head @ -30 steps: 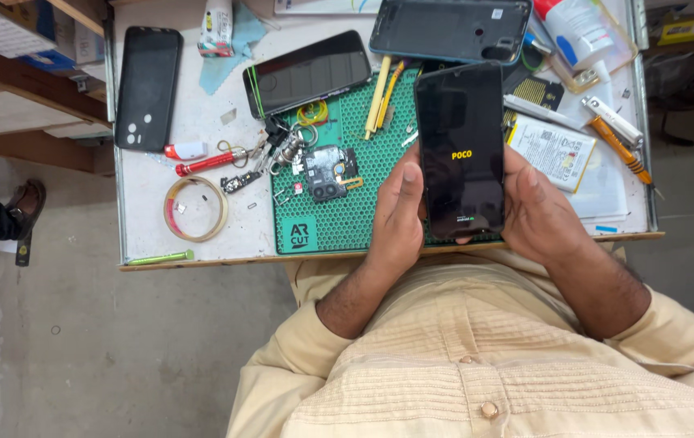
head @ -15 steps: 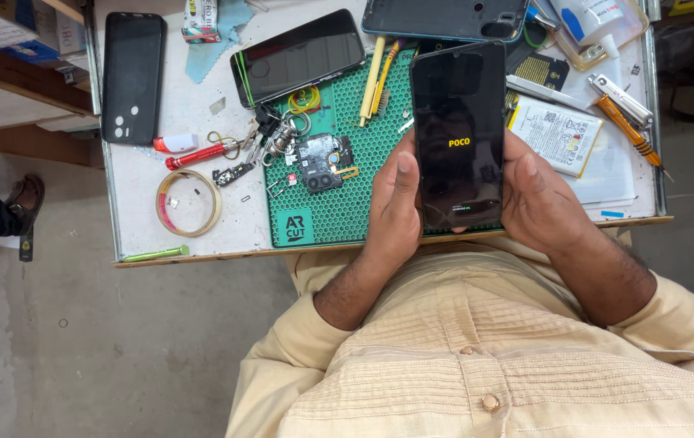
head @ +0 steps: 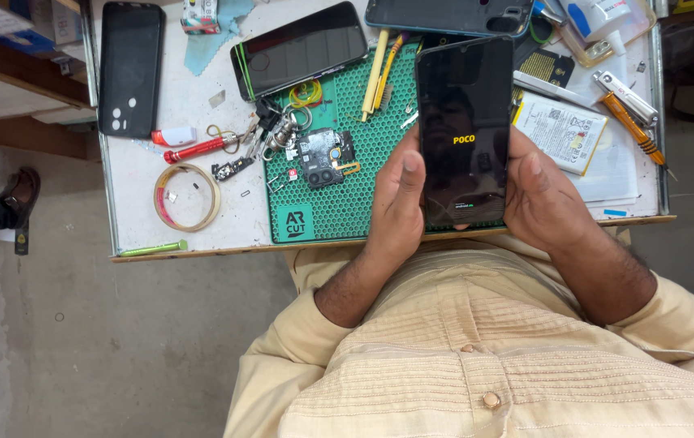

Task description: The person handles a disassembled Poco smartphone, repeatedly opening and closing the back cover, and pressing the power button to check the screen. The device is placed on a green anti-static mat on a workbench with tools and spare parts nearby.

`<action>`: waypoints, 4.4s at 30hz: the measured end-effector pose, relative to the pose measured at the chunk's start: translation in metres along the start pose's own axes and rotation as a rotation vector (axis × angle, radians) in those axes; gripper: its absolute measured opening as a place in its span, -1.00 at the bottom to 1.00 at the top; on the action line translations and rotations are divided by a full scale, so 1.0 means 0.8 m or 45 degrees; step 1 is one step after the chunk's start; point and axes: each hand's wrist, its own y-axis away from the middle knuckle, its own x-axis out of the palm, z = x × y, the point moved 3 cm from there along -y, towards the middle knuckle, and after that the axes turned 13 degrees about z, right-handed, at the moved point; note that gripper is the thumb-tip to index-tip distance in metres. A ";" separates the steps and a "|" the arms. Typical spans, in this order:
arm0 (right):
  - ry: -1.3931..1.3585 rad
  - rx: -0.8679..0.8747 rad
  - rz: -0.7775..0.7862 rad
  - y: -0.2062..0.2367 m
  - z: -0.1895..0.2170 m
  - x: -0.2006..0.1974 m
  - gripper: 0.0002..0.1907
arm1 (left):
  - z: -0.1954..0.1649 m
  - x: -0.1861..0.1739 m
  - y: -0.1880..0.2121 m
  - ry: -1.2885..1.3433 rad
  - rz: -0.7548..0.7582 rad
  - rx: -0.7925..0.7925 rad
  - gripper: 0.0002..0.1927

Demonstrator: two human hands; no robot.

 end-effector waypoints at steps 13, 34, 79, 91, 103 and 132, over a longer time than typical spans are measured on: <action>0.025 -0.045 0.022 -0.008 -0.014 0.012 -0.08 | 0.018 -0.019 0.014 0.001 0.014 -0.005 -0.21; 0.037 -0.030 -0.008 -0.016 -0.010 0.015 -0.05 | 0.018 -0.024 0.010 -0.033 0.038 -0.015 -0.19; 0.073 0.008 -0.016 -0.003 -0.002 -0.004 -0.01 | 0.008 -0.005 0.002 -0.063 0.012 -0.043 -0.18; 0.085 0.000 -0.028 0.000 -0.005 -0.001 -0.02 | 0.010 -0.006 0.007 -0.037 0.011 -0.039 -0.20; 0.126 -0.023 -0.021 0.000 -0.007 -0.002 -0.03 | 0.011 -0.006 0.007 -0.045 0.018 -0.070 -0.15; 0.109 -0.019 -0.017 -0.003 -0.004 -0.005 -0.03 | 0.010 -0.007 0.001 -0.026 0.009 -0.064 -0.15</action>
